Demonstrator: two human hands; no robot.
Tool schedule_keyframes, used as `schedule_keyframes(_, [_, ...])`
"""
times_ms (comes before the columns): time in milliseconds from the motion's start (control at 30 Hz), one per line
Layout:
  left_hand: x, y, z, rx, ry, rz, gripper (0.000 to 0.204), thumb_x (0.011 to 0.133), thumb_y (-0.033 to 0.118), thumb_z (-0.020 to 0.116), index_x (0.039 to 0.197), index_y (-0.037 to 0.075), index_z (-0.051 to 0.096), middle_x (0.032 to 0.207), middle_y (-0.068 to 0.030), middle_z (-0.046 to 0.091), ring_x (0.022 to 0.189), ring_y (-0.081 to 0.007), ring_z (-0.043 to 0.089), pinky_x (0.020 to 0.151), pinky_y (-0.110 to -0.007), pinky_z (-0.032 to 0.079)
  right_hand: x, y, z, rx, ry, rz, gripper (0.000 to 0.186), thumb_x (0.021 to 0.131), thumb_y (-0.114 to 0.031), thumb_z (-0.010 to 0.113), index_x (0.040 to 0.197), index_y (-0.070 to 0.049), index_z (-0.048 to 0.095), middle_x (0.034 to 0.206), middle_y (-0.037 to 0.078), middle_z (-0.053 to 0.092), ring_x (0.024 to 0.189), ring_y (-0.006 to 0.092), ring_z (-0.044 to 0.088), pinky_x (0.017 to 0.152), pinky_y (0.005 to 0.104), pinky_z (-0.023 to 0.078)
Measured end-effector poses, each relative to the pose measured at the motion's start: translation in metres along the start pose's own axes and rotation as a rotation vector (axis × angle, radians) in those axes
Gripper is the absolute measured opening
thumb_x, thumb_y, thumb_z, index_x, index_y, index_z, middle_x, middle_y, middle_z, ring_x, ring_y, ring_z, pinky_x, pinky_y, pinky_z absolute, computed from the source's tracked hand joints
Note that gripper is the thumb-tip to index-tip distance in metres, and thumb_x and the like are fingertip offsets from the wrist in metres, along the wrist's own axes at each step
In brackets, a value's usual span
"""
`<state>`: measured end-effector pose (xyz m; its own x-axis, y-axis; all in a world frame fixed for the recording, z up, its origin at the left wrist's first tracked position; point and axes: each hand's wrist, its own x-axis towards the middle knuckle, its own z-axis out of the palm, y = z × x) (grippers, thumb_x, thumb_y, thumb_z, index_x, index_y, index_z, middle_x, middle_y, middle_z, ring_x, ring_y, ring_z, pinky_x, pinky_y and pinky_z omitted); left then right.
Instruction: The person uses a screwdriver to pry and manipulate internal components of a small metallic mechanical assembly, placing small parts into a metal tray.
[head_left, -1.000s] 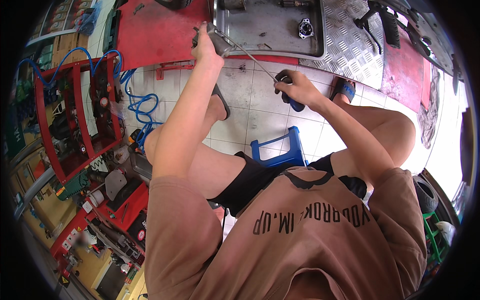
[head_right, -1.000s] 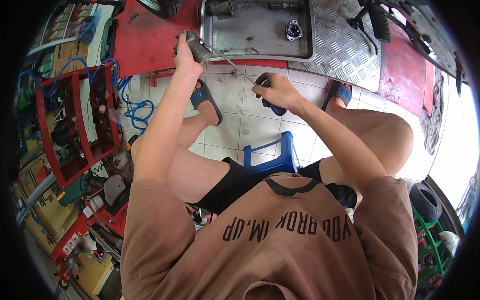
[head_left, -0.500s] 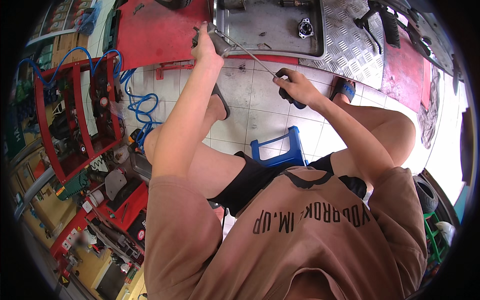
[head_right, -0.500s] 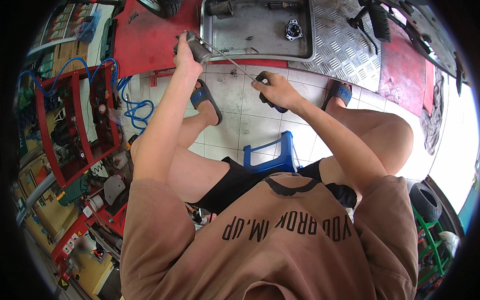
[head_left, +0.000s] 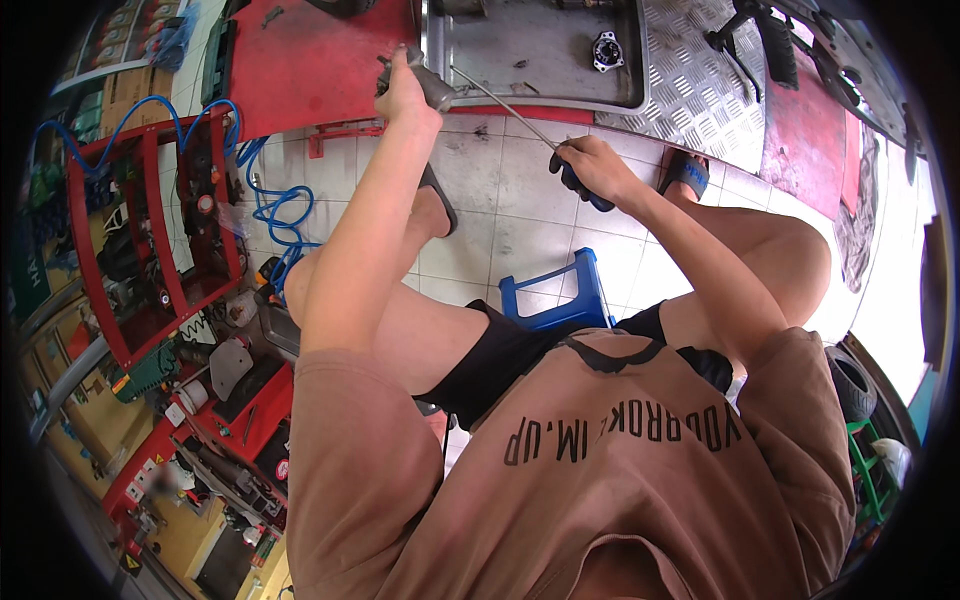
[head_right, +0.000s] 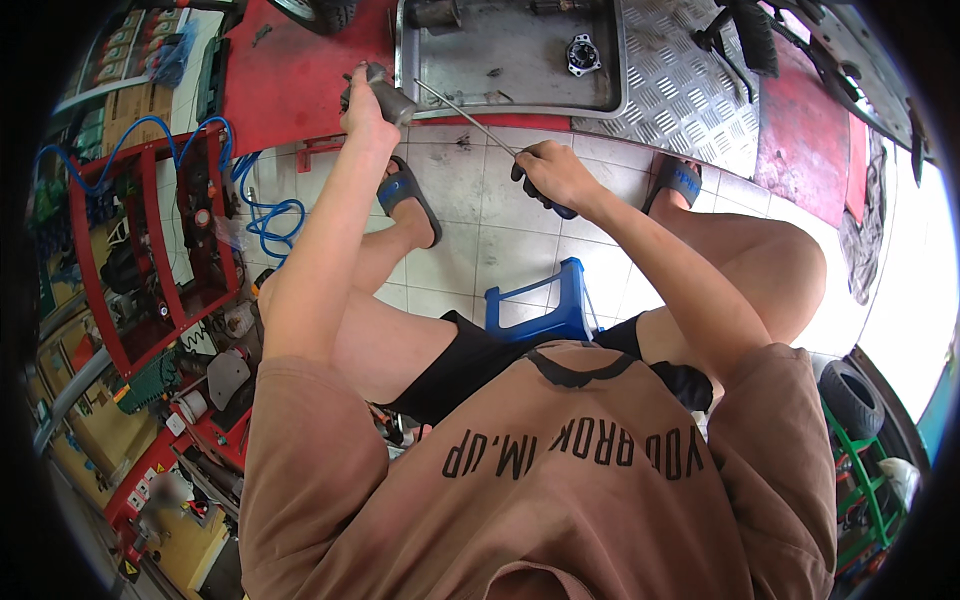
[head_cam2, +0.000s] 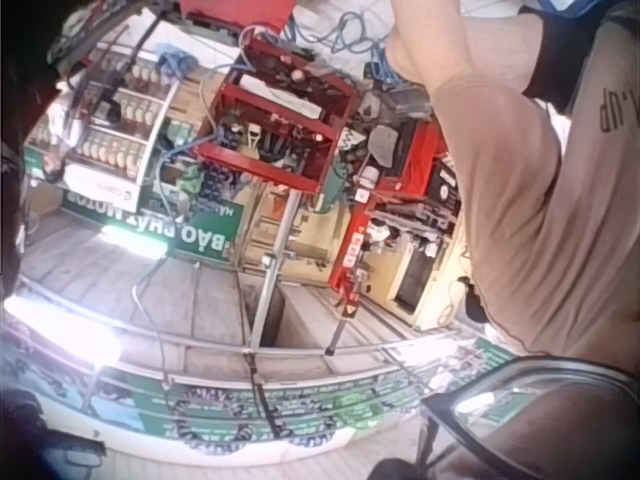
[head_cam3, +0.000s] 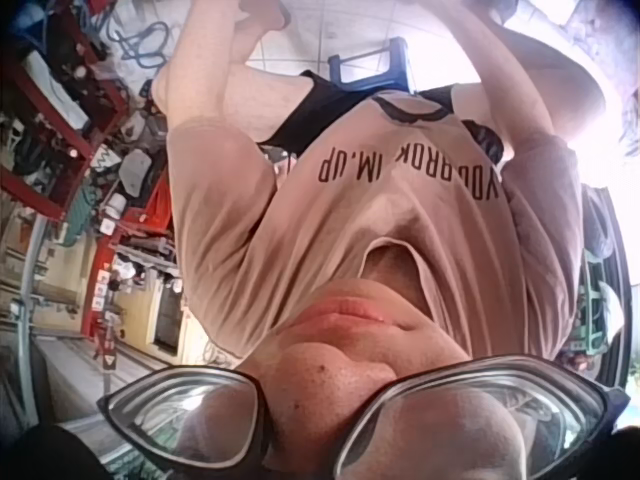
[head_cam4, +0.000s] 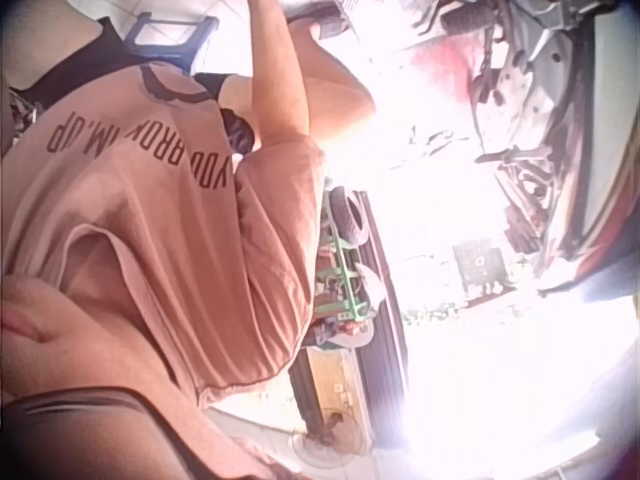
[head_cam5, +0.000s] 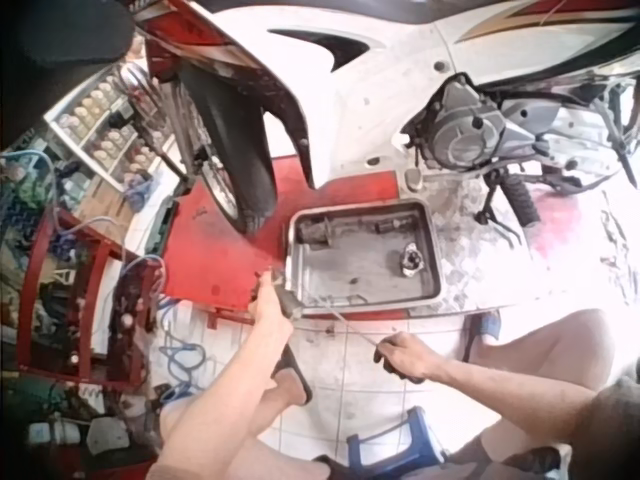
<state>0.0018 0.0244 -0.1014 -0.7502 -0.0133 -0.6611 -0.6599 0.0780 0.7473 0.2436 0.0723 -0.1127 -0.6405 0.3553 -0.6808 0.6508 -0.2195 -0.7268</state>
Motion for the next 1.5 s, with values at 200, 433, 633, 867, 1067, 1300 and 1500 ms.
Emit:
schedule_keyframes(200, [0.002,0.001,-0.004,0.001,-0.026,-0.030,0.076,0.065,0.042,0.082,0.122,0.004,0.049,0.112,-0.0063,0.057,0.093,-0.0200,0.058,0.080,-0.041,0.051,0.018,0.018,-0.001,-0.052,0.015,0.034,0.033,0.088,-0.022,0.046,0.085,0.005,0.063,0.060,0.011,0.058,0.048,0.0172,0.055,0.049,0.0326,0.047])
schedule_keyframes(433, [0.007,0.001,-0.007,0.012,0.002,-0.041,0.076,0.066,0.043,0.081,0.121,0.002,0.049,0.110,-0.0075,0.057,0.091,-0.0208,0.059,0.076,-0.042,0.052,0.031,0.017,-0.010,-0.130,0.244,-0.043,0.027,0.084,-0.016,0.048,0.083,0.007,0.060,0.063,0.014,0.062,0.055,0.0213,0.063,0.054,0.0351,0.051])
schedule_keyframes(633, [0.003,0.005,-0.008,0.032,0.017,-0.031,0.061,0.070,0.041,0.080,0.109,0.001,0.055,0.098,-0.0066,0.061,0.077,-0.0209,0.062,0.064,-0.040,0.054,0.041,0.031,-0.025,-0.217,0.395,0.035,0.028,0.079,-0.019,0.054,0.084,0.007,0.062,0.067,0.017,0.065,0.063,0.0266,0.067,0.063,0.0369,0.054])
schedule_keyframes(867, [-0.003,0.006,-0.009,0.061,0.009,-0.043,0.063,0.069,0.044,0.079,0.110,0.003,0.056,0.101,-0.0056,0.061,0.081,-0.0198,0.061,0.064,-0.041,0.053,0.065,0.029,-0.048,-0.423,0.437,0.011,0.041,0.073,-0.028,0.064,0.093,0.007,0.065,0.076,0.024,0.066,0.077,0.0339,0.068,0.073,0.0401,0.054])
schedule_keyframes(1067, [-0.001,0.018,-0.008,-0.028,-0.168,-0.161,0.039,0.077,0.047,0.070,0.094,0.015,0.059,0.086,-0.0010,0.061,0.080,-0.0185,0.060,0.070,-0.040,0.050,0.116,-0.011,-0.042,-0.573,0.571,-0.040,0.043,0.068,-0.028,0.073,0.091,0.007,0.065,0.093,0.027,0.066,0.093,0.0370,0.065,0.081,0.0408,0.054])
schedule_keyframes(1300, [-0.050,0.077,-0.024,-0.237,-0.453,-0.034,0.034,0.084,0.044,0.064,0.093,0.012,0.058,0.081,-0.0048,0.062,0.073,-0.0213,0.062,0.067,-0.038,0.053,0.177,-0.011,-0.033,-0.591,0.573,-0.065,0.033,0.070,-0.019,0.074,0.098,-0.003,0.068,0.101,0.020,0.067,0.098,0.0346,0.065,0.084,0.0411,0.053])
schedule_keyframes(1500, [-0.049,0.095,-0.043,-0.308,-0.462,-0.101,0.031,0.086,0.039,0.063,0.092,0.009,0.058,0.077,-0.0081,0.062,0.071,-0.0235,0.062,0.068,-0.038,0.054,0.189,-0.018,-0.021,-0.663,0.633,-0.037,0.033,0.072,-0.021,0.075,0.100,-0.006,0.068,0.105,0.018,0.066,0.100,0.0344,0.064,0.086,0.0407,0.053])
